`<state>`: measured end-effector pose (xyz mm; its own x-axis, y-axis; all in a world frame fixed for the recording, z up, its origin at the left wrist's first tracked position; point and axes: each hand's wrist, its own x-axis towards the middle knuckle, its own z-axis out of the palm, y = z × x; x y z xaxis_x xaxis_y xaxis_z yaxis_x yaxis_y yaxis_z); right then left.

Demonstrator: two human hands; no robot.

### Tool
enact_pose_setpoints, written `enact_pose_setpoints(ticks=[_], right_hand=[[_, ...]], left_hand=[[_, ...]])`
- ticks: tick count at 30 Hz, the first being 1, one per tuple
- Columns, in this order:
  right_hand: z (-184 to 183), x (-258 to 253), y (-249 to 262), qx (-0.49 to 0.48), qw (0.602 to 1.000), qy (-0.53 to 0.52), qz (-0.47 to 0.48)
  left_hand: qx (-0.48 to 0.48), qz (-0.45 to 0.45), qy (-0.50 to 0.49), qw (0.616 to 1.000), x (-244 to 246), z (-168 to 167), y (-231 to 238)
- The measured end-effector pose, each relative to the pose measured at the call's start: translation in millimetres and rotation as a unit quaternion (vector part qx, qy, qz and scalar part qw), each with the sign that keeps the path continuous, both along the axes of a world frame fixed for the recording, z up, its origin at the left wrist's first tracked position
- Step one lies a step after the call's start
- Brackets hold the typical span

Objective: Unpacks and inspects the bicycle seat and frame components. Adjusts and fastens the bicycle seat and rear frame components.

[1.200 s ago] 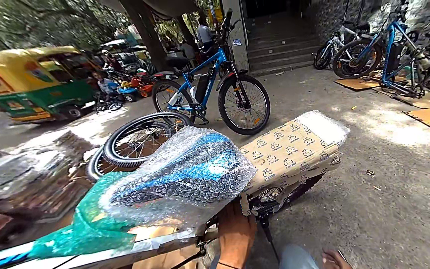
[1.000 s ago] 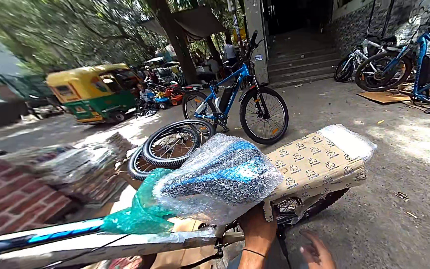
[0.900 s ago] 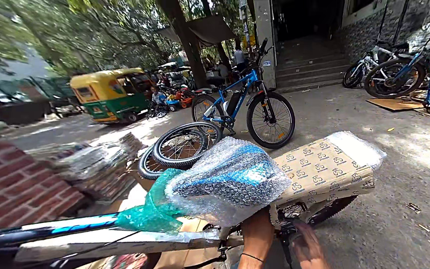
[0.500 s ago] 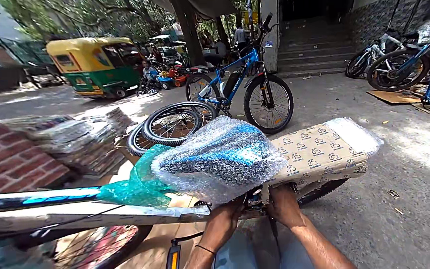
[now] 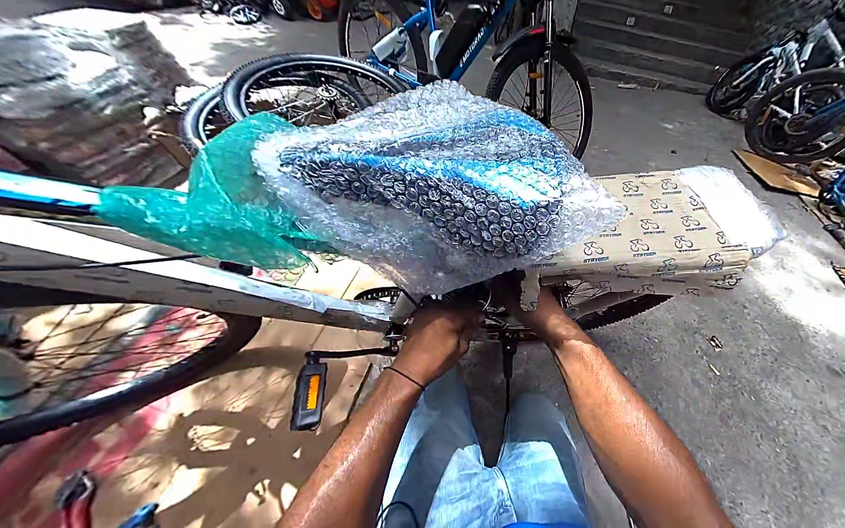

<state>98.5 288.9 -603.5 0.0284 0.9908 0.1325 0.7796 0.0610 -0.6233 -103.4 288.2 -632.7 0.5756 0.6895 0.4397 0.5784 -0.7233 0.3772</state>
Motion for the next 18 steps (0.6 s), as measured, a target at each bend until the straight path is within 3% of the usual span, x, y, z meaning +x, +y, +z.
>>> enact_pose_setpoints(ticks=[3, 6, 10, 13, 18], right_hand=[[40, -2, -20, -0.09, 0.995, 0.037, 0.017], [54, -2, -30, -0.096, 0.989, 0.113, 0.017], [40, 0, -23, -0.134, 0.99, 0.004, 0.034], [21, -17, -35, -0.049, 0.992, 0.109, -0.034], [1, -48, -48, 0.048, 0.977, 0.167, -0.127]], left_hand=[[-0.038, -0.006, -0.014, 0.999, 0, 8, -2], [-0.131, 0.074, -0.071, 0.986, 13, 23, -10], [-0.149, 0.23, -0.126, 0.953, 47, 44, -19], [-0.181, 0.238, -0.154, 0.942, 64, 48, -20], [-0.225, 0.236, -0.327, 0.887, 75, 26, -17]])
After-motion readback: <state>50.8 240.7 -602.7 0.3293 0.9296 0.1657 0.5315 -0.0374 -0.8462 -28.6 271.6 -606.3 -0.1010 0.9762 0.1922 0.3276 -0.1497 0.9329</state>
